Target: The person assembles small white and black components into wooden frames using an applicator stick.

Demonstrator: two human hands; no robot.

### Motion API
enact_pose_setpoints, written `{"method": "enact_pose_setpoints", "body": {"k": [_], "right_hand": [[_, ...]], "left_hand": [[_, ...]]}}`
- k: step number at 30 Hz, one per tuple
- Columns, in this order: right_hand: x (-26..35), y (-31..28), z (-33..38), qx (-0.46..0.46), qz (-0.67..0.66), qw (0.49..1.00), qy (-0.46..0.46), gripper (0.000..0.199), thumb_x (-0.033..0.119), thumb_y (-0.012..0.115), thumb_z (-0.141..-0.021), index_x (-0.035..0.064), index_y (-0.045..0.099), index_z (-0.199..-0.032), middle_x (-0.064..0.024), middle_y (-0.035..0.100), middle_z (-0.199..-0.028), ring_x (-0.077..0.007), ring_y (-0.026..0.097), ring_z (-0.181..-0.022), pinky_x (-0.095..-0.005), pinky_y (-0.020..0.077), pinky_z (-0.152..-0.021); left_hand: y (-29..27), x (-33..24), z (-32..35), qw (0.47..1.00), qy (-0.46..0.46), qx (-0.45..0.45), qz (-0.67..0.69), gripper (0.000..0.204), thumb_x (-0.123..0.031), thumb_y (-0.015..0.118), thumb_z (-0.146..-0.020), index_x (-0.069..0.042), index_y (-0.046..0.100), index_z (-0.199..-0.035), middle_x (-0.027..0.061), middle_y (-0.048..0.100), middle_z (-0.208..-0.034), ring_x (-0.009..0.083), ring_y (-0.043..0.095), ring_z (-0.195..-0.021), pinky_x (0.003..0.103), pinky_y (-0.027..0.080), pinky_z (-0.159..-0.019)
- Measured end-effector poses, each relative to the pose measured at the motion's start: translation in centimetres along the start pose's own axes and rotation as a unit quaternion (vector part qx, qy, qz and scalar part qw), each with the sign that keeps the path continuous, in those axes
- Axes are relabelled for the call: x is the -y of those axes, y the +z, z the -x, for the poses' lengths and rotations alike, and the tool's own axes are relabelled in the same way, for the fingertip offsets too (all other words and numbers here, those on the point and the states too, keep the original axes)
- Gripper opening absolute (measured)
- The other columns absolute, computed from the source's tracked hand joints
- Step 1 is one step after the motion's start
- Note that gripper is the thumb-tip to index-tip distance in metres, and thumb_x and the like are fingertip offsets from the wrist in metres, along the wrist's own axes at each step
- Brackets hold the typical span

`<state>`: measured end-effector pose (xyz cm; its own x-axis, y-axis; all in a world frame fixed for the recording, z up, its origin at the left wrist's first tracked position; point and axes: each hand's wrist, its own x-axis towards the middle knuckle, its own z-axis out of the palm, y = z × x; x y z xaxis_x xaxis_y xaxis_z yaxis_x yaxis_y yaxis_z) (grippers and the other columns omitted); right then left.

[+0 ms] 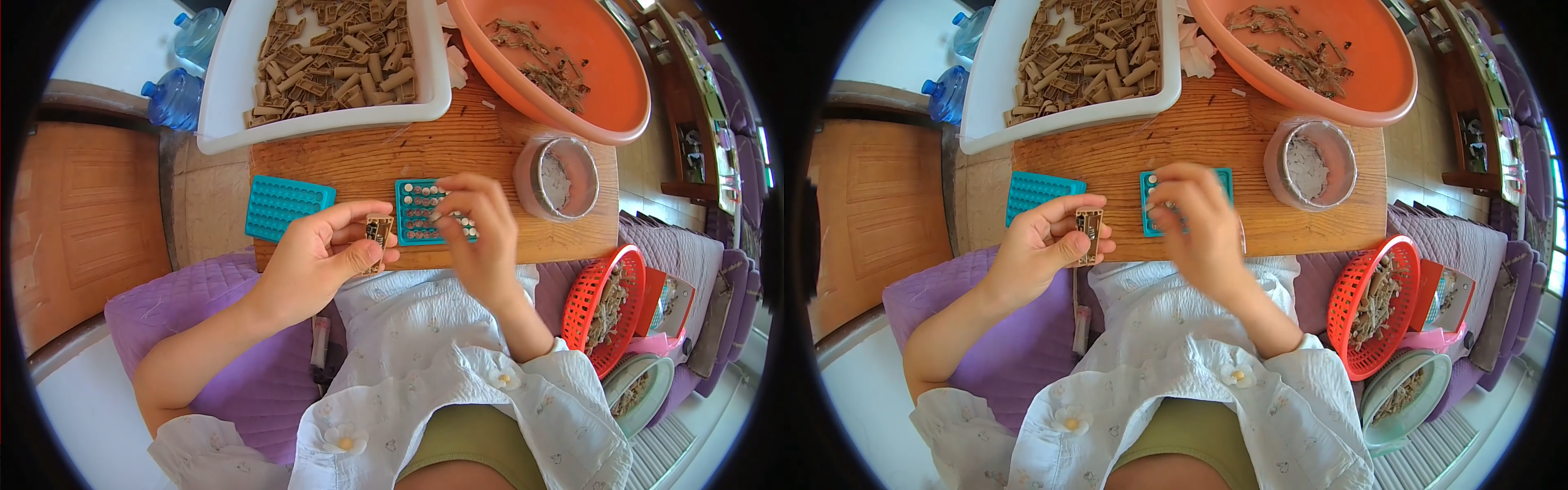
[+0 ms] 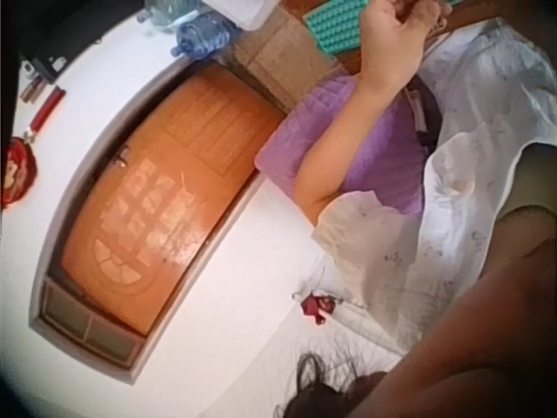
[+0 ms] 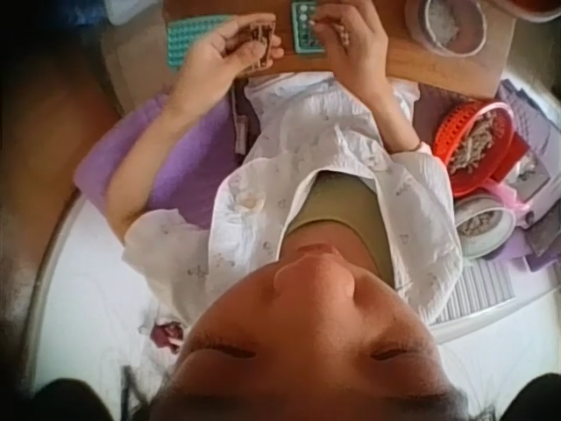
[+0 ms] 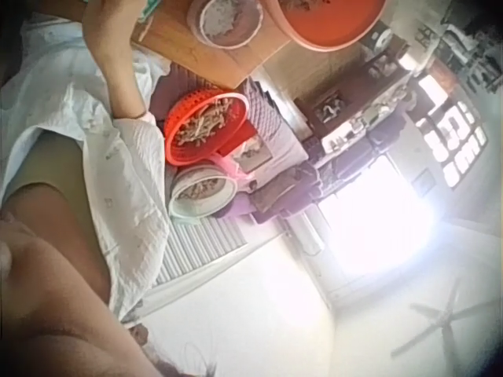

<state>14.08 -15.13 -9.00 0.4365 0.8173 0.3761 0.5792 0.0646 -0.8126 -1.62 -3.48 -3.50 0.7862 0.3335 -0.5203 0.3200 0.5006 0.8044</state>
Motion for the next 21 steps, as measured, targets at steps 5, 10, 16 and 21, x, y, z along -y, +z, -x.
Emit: {"method": "enact_pose_setpoints", "body": {"k": [5,10,16,21], "right_hand": [[2.8,3.6,0.4,-0.074,-0.024,0.994,-0.081,0.018,-0.01,0.058,-0.067,-0.0001,0.056,-0.082,-0.0126,0.055,-0.093,-0.0234,0.058,-0.082,-0.0288,0.048,-0.069],[2.1,4.3,1.2,-0.063,-0.062,0.989,-0.119,0.021,-0.011,0.06,-0.064,-0.0018,0.057,-0.082,-0.0134,0.055,-0.093,-0.0253,0.058,-0.086,-0.0322,0.0482,-0.074],[0.3,0.9,1.8,0.028,-0.05,0.997,-0.058,0.029,-0.01,0.056,-0.066,-0.0008,0.057,-0.093,-0.0132,0.057,-0.093,-0.0253,0.057,-0.087,-0.0311,0.0476,-0.072],[-5.8,-2.8,4.1,0.009,0.085,0.992,0.089,0.024,-0.002,0.058,-0.071,0.0029,0.058,-0.094,-0.0125,0.057,-0.093,-0.0282,0.057,-0.082,-0.0328,0.0472,-0.067]], "left_hand": [[-0.1,0.6,0.0,0.998,0.048,0.007,-0.049,0.035,-0.003,0.051,-0.084,0.004,0.042,-0.117,0.0074,0.056,-0.098,0.0108,0.055,-0.088,0.022,0.047,-0.077],[0.0,0.9,0.2,0.998,0.05,-0.012,-0.039,0.032,-0.005,0.049,-0.086,0.004,0.044,-0.116,0.0079,0.056,-0.099,0.0105,0.054,-0.089,0.023,0.046,-0.077],[-0.2,1.0,0.3,0.999,0.019,-0.003,-0.027,0.025,-0.006,0.044,-0.088,0.004,0.045,-0.111,0.0086,0.056,-0.097,0.0105,0.055,-0.086,0.023,0.046,-0.076],[-0.3,1.2,0.3,0.999,0.013,-0.007,-0.029,0.022,-0.004,0.041,-0.087,0.002,0.046,-0.108,0.0076,0.055,-0.094,0.0113,0.055,-0.086,0.023,0.046,-0.076]]}}
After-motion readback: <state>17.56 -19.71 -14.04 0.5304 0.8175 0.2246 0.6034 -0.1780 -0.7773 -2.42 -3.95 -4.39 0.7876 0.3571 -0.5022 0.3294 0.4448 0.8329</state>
